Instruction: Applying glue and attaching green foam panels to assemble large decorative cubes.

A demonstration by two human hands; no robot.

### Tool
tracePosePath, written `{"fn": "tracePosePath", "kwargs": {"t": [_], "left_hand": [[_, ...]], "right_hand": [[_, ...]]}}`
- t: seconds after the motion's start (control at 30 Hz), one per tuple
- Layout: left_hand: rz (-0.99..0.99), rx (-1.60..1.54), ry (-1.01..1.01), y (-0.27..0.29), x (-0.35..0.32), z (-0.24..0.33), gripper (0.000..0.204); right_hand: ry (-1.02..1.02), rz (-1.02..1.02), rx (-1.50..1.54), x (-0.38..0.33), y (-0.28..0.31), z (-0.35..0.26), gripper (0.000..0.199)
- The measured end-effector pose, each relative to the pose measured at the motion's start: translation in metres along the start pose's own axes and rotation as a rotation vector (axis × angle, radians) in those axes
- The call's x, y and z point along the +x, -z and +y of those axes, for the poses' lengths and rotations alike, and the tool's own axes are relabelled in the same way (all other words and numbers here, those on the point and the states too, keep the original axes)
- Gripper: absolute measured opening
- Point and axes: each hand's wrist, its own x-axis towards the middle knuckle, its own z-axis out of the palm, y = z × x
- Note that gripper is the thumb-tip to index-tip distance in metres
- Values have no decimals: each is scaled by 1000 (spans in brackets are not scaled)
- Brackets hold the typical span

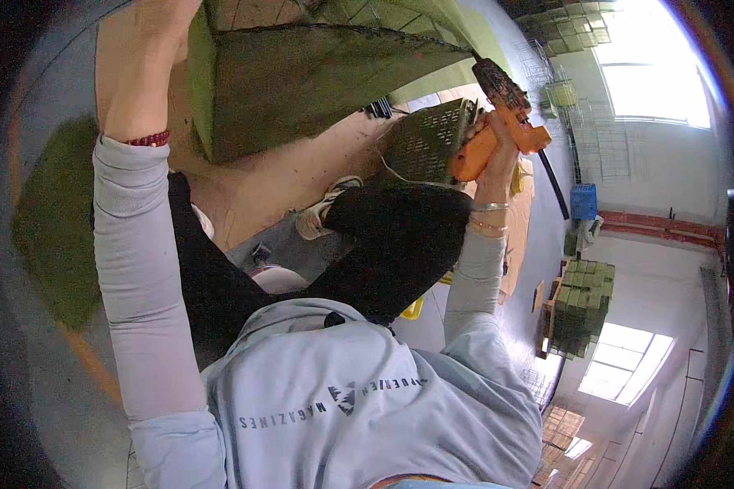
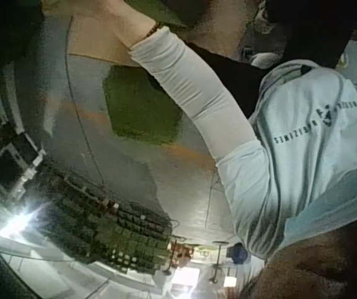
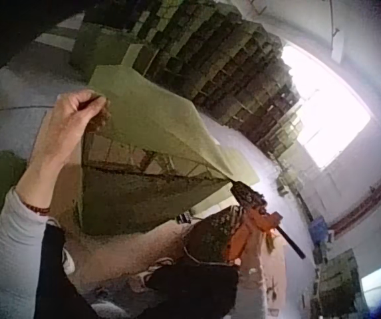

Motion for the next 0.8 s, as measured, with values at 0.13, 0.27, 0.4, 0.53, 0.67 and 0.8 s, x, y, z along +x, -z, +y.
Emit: {"fn": "tracePosePath", "kwargs": {"t": [0.13,0.27,0.4,0.53,0.67,0.8], "left_hand": [[5,-94,210,3,17,-6,21],[-4,97,40,0,-3,11,20],[-9,-9,14,0,4,-5,20],[-4,56,-20,-1,1,2,21],[-17,16,116,-1,2,4,20],[-7,254,29,0,-4,22,21]], "right_hand": [[36,-5,-43,-5,-2,3,16],[-25,-28,-50,-13,-10,-6,16],[45,-1,-13,-6,-6,-2,17],[39,20,-50,-5,-3,1,18],[22,-5,38,-11,-6,0,15],[-13,-18,53,-11,-5,2,16]]}}
